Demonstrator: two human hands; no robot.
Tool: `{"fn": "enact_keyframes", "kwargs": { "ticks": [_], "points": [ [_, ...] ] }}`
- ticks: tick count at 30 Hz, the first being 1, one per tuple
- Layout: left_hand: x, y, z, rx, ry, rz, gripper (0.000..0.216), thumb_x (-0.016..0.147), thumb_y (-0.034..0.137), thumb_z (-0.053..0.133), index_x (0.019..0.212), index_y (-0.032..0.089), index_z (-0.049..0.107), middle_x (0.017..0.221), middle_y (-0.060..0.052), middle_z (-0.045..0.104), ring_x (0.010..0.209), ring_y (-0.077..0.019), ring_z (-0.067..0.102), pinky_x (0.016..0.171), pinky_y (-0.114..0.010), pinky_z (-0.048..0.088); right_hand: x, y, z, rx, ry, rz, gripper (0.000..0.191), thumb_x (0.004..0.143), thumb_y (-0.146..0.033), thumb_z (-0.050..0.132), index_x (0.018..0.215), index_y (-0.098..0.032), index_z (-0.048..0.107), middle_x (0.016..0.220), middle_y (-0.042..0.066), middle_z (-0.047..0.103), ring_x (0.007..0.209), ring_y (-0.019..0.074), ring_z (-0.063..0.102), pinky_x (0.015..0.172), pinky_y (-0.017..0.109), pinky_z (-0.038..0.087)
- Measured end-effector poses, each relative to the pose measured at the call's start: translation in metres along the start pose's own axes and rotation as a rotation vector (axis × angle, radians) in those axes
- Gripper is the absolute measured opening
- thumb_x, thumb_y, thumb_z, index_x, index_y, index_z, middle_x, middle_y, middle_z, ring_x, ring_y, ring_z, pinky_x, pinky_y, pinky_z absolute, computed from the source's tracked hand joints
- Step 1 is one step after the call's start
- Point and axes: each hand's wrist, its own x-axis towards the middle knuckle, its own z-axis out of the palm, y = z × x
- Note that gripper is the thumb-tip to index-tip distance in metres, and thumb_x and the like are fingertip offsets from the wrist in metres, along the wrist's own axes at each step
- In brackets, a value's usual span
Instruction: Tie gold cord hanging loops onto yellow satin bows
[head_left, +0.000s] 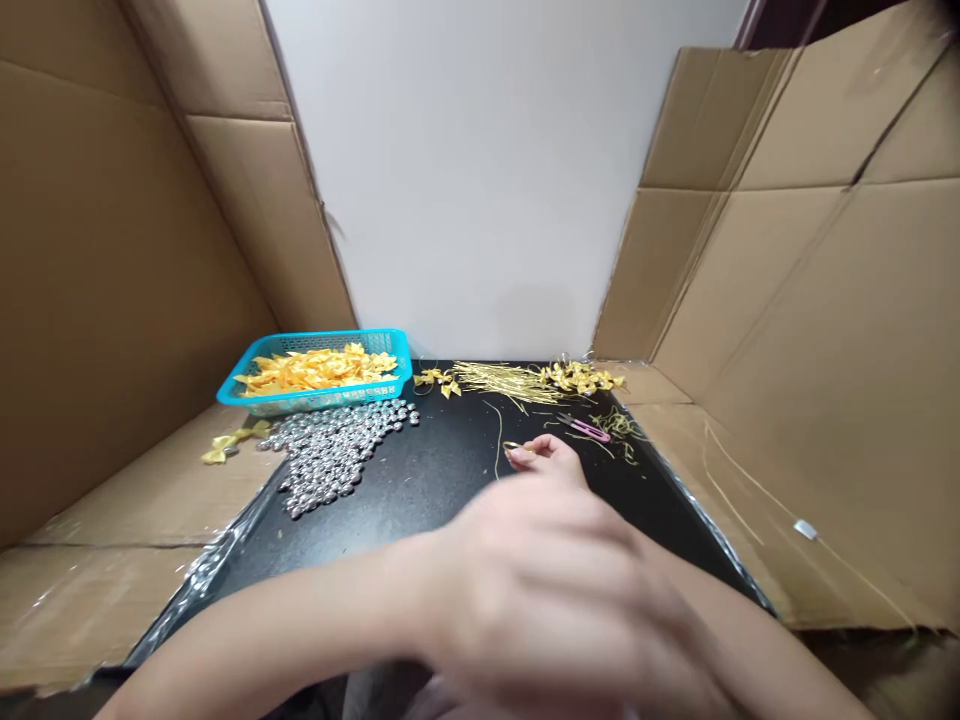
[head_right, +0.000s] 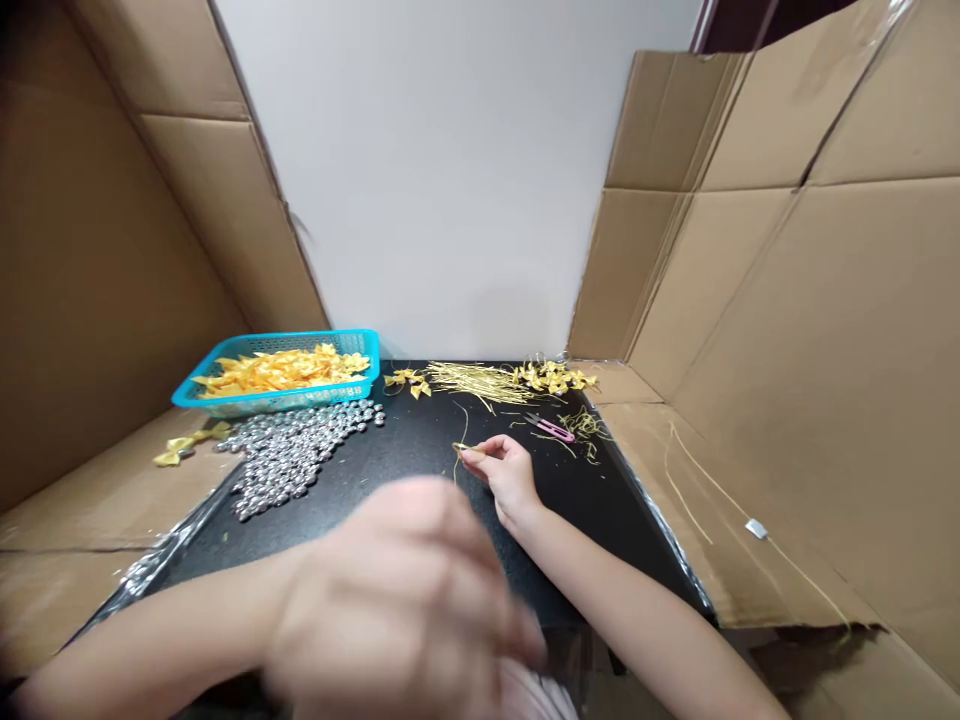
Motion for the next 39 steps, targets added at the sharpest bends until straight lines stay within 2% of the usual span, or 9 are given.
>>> {"fn": "enact_keyframes", "kwargs": {
  "ticks": [2, 4, 5, 8, 11, 15, 25, 32, 39],
  "points": [
    [-0.01, -0.035, 0.0, -0.049, 0.103, -0.124, 0.003, 0.079, 0.03, 0.063, 0.082, 0.028, 0.065, 0.077, -0.002, 0.069, 0.072, -0.0176, 0.064, 0.066, -0.032, 0.053, -0.001, -0.003, 0.002, -0.01, -0.004, -0.042, 0.036, 0.041, -0.024, 0.088, 0.057, -0.018, 0.056, 0.058, -0.003, 0.065, 0.059, 0.0141, 0.064, 0.064, 0.029, 0.054],
    [-0.024, -0.07, 0.008, -0.156, 0.153, -0.427, 0.008, 0.081, 0.026, 0.061, 0.088, 0.022, 0.061, 0.077, -0.002, 0.066, 0.07, -0.0158, 0.061, 0.064, -0.03, 0.051, -0.002, -0.006, 0.003, -0.024, -0.016, -0.078, 0.036, 0.039, -0.022, 0.088, 0.058, -0.017, 0.058, 0.06, -0.002, 0.065, 0.061, 0.014, 0.063, 0.066, 0.029, 0.053],
    [-0.031, -0.085, 0.013, -0.244, 0.122, -0.64, 0.013, 0.081, 0.027, 0.061, 0.093, 0.02, 0.059, 0.08, -0.002, 0.065, 0.069, -0.0151, 0.06, 0.062, -0.029, 0.049, -0.003, -0.007, 0.004, -0.041, -0.029, -0.099, 0.036, 0.039, -0.021, 0.089, 0.059, -0.017, 0.058, 0.06, -0.002, 0.066, 0.061, 0.0139, 0.063, 0.066, 0.028, 0.052],
    [-0.047, -0.109, 0.023, -0.422, -0.106, -0.663, 0.031, 0.076, 0.03, 0.069, 0.103, 0.018, 0.06, 0.084, -0.003, 0.068, 0.065, -0.0149, 0.061, 0.058, -0.027, 0.05, -0.003, -0.009, 0.004, -0.125, -0.08, -0.176, 0.033, 0.043, -0.023, 0.088, 0.06, -0.017, 0.06, 0.06, -0.002, 0.065, 0.061, 0.0133, 0.062, 0.064, 0.027, 0.051],
    [-0.054, -0.106, 0.025, -0.508, -0.197, -0.614, 0.037, 0.068, 0.029, 0.077, 0.101, 0.019, 0.065, 0.088, -0.003, 0.069, 0.068, -0.0144, 0.061, 0.065, -0.028, 0.052, -0.004, -0.009, 0.003, -0.197, -0.123, -0.23, 0.029, 0.049, -0.026, 0.085, 0.061, -0.018, 0.059, 0.061, -0.002, 0.064, 0.06, 0.0133, 0.061, 0.063, 0.027, 0.05],
    [-0.056, -0.095, 0.026, -0.519, -0.09, -0.706, 0.014, 0.077, 0.03, 0.068, 0.078, 0.016, 0.07, 0.077, -0.004, 0.067, 0.067, -0.0152, 0.061, 0.064, -0.026, 0.049, -0.007, -0.007, 0.003, -0.22, -0.16, -0.229, 0.031, 0.05, -0.027, 0.085, 0.061, -0.019, 0.057, 0.062, -0.003, 0.063, 0.06, 0.0136, 0.06, 0.06, 0.027, 0.049],
    [-0.061, -0.085, 0.046, -0.548, 0.023, -0.925, 0.018, 0.078, 0.033, 0.06, 0.071, 0.016, 0.061, 0.057, 0.002, 0.061, 0.052, -0.0121, 0.058, 0.054, -0.023, 0.049, -0.007, -0.004, 0.002, -0.202, -0.101, -0.259, 0.027, 0.054, -0.025, 0.081, 0.062, -0.02, 0.057, 0.064, -0.002, 0.064, 0.063, 0.015, 0.062, 0.064, 0.028, 0.051],
    [-0.06, -0.082, 0.044, -0.452, -0.003, -0.898, 0.024, 0.084, 0.036, 0.056, 0.075, 0.016, 0.066, 0.071, -0.003, 0.069, 0.065, -0.0162, 0.062, 0.062, -0.025, 0.049, -0.01, -0.005, 0.004, -0.216, -0.108, -0.306, 0.024, 0.056, -0.022, 0.08, 0.062, -0.02, 0.057, 0.064, -0.002, 0.063, 0.062, 0.0138, 0.061, 0.062, 0.026, 0.05],
    [-0.06, -0.081, 0.044, -0.404, -0.062, -0.814, 0.025, 0.085, 0.034, 0.057, 0.07, 0.016, 0.067, 0.065, -0.001, 0.068, 0.062, -0.0148, 0.059, 0.061, -0.023, 0.045, -0.013, -0.004, 0.004, -0.26, -0.143, -0.367, 0.025, 0.062, -0.028, 0.079, 0.064, -0.021, 0.055, 0.067, -0.001, 0.061, 0.065, 0.0152, 0.061, 0.062, 0.027, 0.052]
  ]
}}
